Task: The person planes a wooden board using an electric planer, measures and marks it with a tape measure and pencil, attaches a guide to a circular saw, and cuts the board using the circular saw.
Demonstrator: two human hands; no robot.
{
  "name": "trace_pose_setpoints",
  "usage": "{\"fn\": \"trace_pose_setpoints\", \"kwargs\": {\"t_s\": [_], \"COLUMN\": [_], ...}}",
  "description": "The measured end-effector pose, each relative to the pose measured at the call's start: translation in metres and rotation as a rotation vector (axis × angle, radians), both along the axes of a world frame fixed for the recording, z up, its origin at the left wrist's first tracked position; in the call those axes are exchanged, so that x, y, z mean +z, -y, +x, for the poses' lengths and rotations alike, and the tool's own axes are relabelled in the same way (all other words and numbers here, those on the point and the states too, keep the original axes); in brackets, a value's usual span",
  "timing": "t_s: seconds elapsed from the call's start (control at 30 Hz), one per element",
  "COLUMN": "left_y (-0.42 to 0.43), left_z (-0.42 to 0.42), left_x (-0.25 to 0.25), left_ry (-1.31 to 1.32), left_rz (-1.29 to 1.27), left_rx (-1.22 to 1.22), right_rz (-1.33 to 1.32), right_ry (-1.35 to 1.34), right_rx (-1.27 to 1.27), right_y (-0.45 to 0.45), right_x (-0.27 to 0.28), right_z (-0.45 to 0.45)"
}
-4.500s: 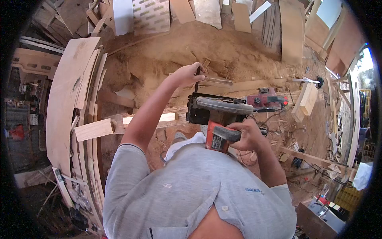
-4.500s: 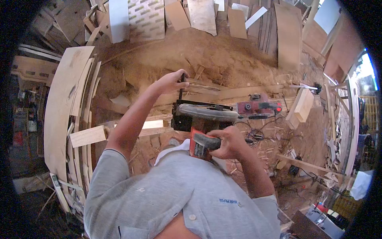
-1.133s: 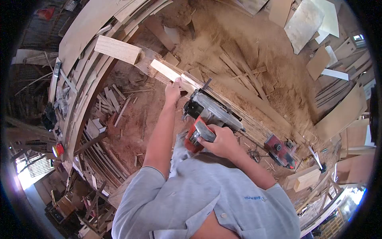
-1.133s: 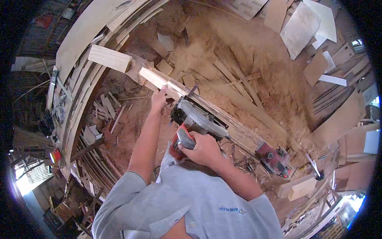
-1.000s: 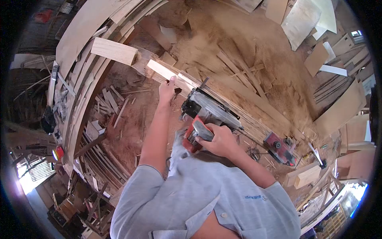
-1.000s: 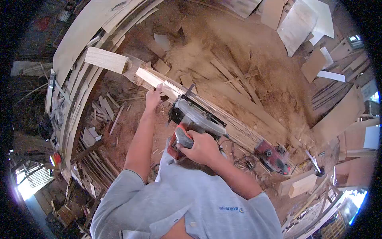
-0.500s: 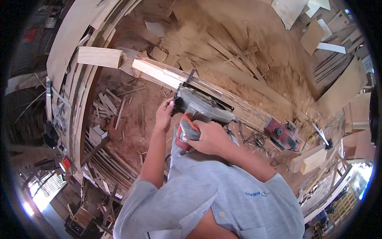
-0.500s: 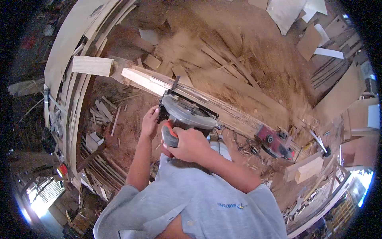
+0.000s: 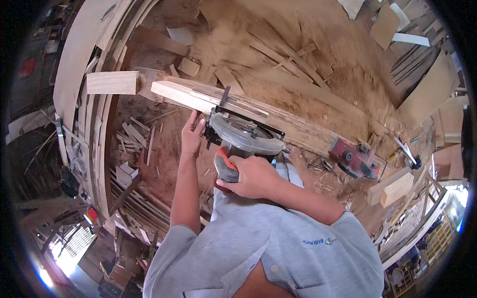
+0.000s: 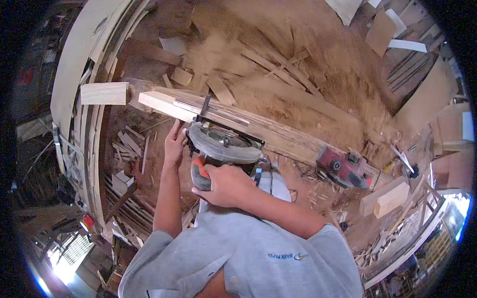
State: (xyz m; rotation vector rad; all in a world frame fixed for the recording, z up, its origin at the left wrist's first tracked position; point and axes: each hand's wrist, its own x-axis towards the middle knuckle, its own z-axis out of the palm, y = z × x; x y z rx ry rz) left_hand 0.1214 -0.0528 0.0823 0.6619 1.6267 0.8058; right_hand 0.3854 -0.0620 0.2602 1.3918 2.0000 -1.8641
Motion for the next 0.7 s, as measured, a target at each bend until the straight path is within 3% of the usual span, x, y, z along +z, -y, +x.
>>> {"fn": "trace_pose_setpoints", "kwargs": {"t_s": [0.17, 0.4, 0.7], "left_y": [0.002, 0.004, 0.002], "left_z": [0.009, 0.004, 0.007], "left_x": [0.001, -0.005, -0.001], "left_ry": [0.143, 0.067, 0.184], "left_rz": [0.041, -0.022, -0.030], "left_rx": [0.055, 0.018, 0.070], "right_rz": [0.016, 0.010, 0.003], "right_ry": [-0.049, -0.075, -0.107], "right_rx": [-0.046, -0.037, -0.042], "right_y": [0.006, 0.001, 0.010], "right_x": [-0.009, -0.007, -0.017], "right_z": [-0.001, 0.004, 0.002]}}
